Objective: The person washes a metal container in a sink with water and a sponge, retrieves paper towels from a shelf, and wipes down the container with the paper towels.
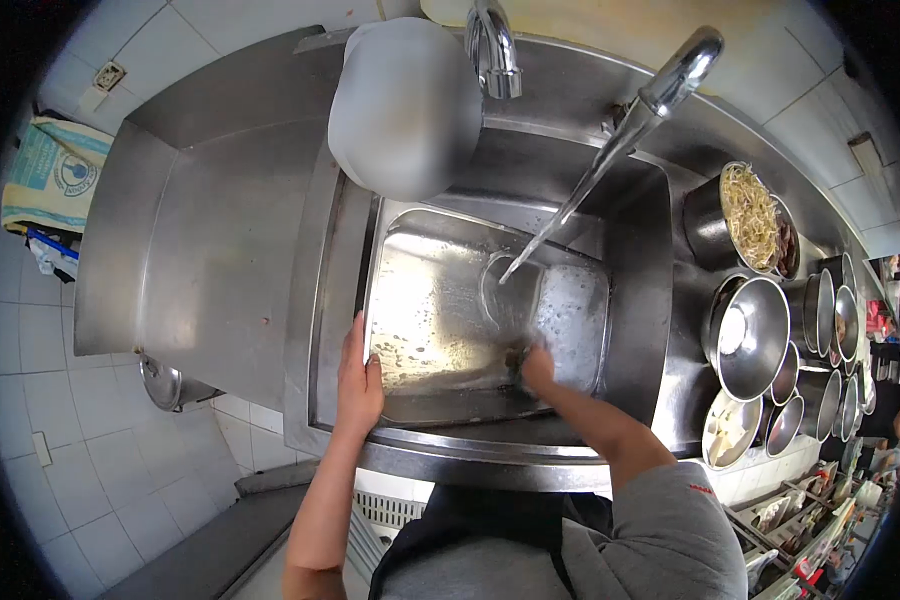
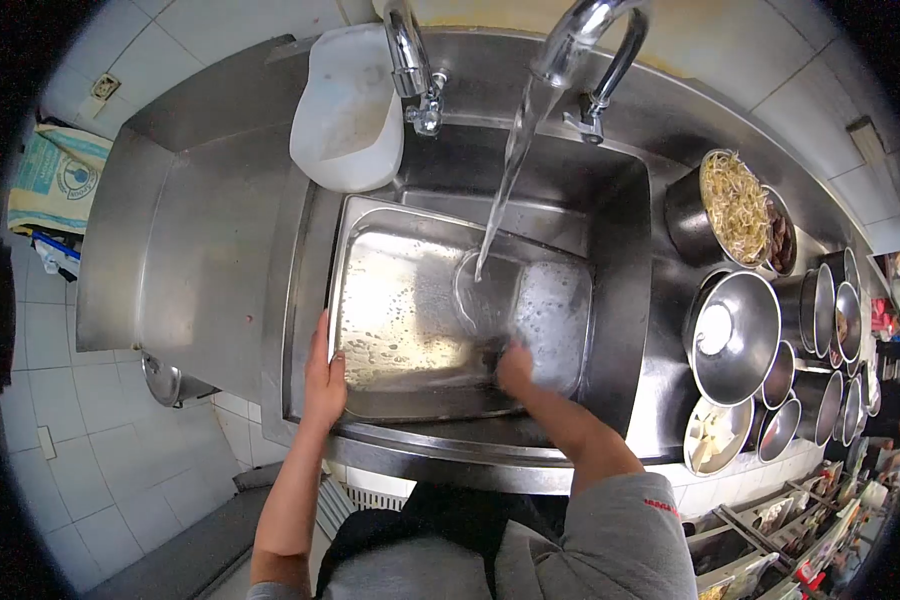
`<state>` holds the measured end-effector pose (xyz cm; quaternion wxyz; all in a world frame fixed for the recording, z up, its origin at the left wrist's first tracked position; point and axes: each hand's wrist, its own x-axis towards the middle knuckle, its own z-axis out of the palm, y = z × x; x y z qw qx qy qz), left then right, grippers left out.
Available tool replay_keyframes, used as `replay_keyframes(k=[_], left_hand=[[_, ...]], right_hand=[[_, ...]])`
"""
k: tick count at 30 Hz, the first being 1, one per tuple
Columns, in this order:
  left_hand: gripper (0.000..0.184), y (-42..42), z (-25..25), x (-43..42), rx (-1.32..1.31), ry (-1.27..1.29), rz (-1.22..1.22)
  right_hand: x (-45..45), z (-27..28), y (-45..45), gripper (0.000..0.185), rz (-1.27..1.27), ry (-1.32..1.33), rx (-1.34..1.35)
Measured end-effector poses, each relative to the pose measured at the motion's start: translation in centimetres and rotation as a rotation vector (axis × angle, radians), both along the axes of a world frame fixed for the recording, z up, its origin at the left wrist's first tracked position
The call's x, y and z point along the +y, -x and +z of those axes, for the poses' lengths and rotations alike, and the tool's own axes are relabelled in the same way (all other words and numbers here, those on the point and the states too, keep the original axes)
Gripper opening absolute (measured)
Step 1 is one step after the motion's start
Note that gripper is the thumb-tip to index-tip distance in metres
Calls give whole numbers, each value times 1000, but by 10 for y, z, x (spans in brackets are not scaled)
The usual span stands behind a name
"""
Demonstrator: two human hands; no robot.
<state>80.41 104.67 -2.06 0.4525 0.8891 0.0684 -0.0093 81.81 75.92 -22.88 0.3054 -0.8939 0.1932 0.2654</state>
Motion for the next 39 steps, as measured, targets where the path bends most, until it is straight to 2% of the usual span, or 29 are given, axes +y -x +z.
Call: replay_keyframes(k=[2,4,7,10,12,14,17,20,24,27,30,33,36,39], left_hand=[[59,-2,1,-1,-11,-13,10],[59,0,2,-1,-3,-21,5],[60,-1,-2,1,-18,-35,-3],[61,-3,5,-1,19,4,10],[62,-2,1,0,17,-6,13],[63,-4,-2,0,11,-8,11],[64,-2,-2,2,25,-22,5],[64,-6,0,2,32,-25,3],[63,-6,3,2,37,-13,1],[63,-7,5,1,37,0,11],[63,-5,2,3,31,6,11],[63,-7,3,2,27,15,3],[63,-5,3,3,38,19,1],[62,-7,-1,4,29,42,0]], right_hand=[[26,-37,37,26,138,284,54],[61,73,19,37,782,136,97],[62,60,32,49,559,-451,111],[7,56,31,47,422,-264,246],[-57,-2,37,43,507,-136,235],[-130,-105,59,28,964,26,85],[-126,-52,39,23,913,406,283],[-120,-19,6,24,1130,476,384],[-117,14,25,34,1159,498,-46],[-104,-56,34,39,1008,300,516],[-84,-6,37,36,581,-124,364],[-112,-3,28,32,872,189,437],[-133,-12,29,28,1039,501,413],[-138,-13,3,26,1372,613,129]])
